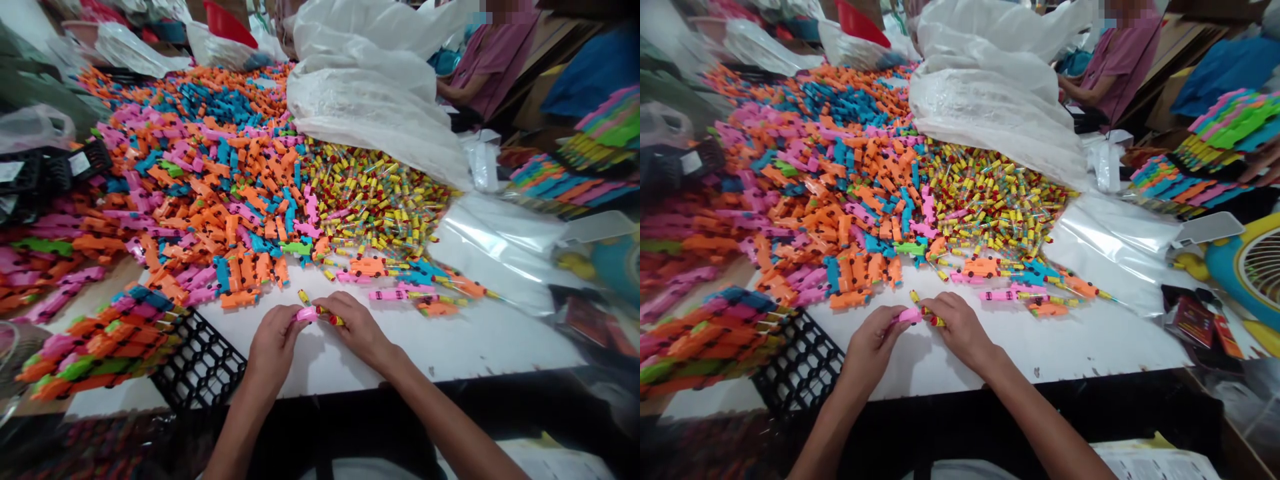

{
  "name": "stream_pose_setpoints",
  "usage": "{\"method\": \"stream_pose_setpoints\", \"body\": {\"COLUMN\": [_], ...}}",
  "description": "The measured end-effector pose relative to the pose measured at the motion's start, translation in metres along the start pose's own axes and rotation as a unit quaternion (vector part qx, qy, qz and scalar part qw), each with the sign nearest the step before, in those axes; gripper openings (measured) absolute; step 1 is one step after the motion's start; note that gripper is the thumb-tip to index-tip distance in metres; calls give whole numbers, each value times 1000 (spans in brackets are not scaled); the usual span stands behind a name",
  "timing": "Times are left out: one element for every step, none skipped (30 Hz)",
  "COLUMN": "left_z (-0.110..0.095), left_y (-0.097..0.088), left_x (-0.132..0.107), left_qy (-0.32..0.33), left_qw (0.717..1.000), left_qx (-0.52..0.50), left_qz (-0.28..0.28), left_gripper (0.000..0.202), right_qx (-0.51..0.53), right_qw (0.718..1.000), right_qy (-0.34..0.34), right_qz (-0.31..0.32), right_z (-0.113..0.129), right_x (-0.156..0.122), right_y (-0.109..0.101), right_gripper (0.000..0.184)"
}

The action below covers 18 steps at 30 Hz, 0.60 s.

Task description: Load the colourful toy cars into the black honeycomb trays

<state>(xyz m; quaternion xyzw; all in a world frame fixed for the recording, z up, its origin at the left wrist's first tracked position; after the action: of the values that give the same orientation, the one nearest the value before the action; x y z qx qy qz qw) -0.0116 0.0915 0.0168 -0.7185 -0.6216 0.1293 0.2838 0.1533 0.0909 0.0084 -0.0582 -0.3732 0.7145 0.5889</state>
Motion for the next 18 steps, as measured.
{"method": "stream_pose_setpoints", "body": {"left_z": [0, 0, 1, 1, 2, 3, 4, 6, 8, 10, 11, 13, 14, 15, 14, 13, 11, 8], "left_y": [0, 1, 1, 1, 1, 0, 0, 0, 1, 2, 3, 5, 8, 11, 14, 18, 21, 25], "left_x": [0, 0, -1, -1, -1, -2, -3, -3, -4, -5, -6, -7, -7, -8, -9, -10, -10, -9], "left_qy": [-4, -8, -15, -27, -43, -64, -87, -111, -135, -157, -177, -194, -208, -218, -223, -224, -220, -209], "left_qw": [1000, 1000, 1000, 1000, 999, 998, 996, 992, 988, 984, 979, 975, 972, 969, 967, 966, 967, 969], "left_qx": [-1, -2, -4, -6, -12, -22, -36, -53, -71, -87, -99, -106, -109, -109, -107, -100, -88, -71], "left_qz": [2, 4, 5, 5, 1, -3, -8, -12, -13, -8, -1, 9, 24, 42, 61, 78, 96, 114], "left_gripper": [18, 19, 19, 19, 19, 19, 20, 20, 20, 20, 20, 21, 21, 22, 21, 21, 21, 21], "right_qx": [-3, -9, -18, -32, -50, -73, -102, -133, -166, -196, -220, -237, -244, -246, -244, -241, -240, -240], "right_qw": [1000, 1000, 999, 999, 997, 994, 989, 983, 976, 969, 962, 956, 952, 950, 949, 949, 949, 950], "right_qy": [-4, -12, -24, -40, -61, -83, -104, -122, -137, -150, -161, -170, -179, -187, -193, -197, -197, -196], "right_qz": [3, 7, 12, 17, 21, 26, 29, 28, 25, 21, 21, 25, 33, 42, 48, 51, 51, 49], "right_z": [0, 0, 1, 3, 4, 6, 8, 9, 10, 11, 12, 13, 13, 14, 15, 15, 15, 15], "right_x": [0, -1, -1, -2, -2, -3, -4, -5, -6, -7, -9, -11, -14, -17, -20, -24, -27, -30], "right_y": [1, 2, 4, 5, 7, 8, 9, 10, 11, 11, 12, 13, 13, 14, 14, 13, 11, 8], "right_gripper": [29, 29, 28, 27, 25, 23, 21, 21, 20, 20, 19, 19, 20, 20, 21, 23, 24, 24]}}
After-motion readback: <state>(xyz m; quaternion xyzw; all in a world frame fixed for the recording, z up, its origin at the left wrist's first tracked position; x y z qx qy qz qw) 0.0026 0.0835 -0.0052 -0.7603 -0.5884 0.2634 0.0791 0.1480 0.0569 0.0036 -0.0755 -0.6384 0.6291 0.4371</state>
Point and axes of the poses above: each hand's wrist, its own x-axis towards the middle knuckle, its own y-axis out of the palm, z = x × y, the point moved 5 cm from there along x, towards the middle knuckle, and after that the axes turned 2 degrees about -z, right-handed, at the moved point
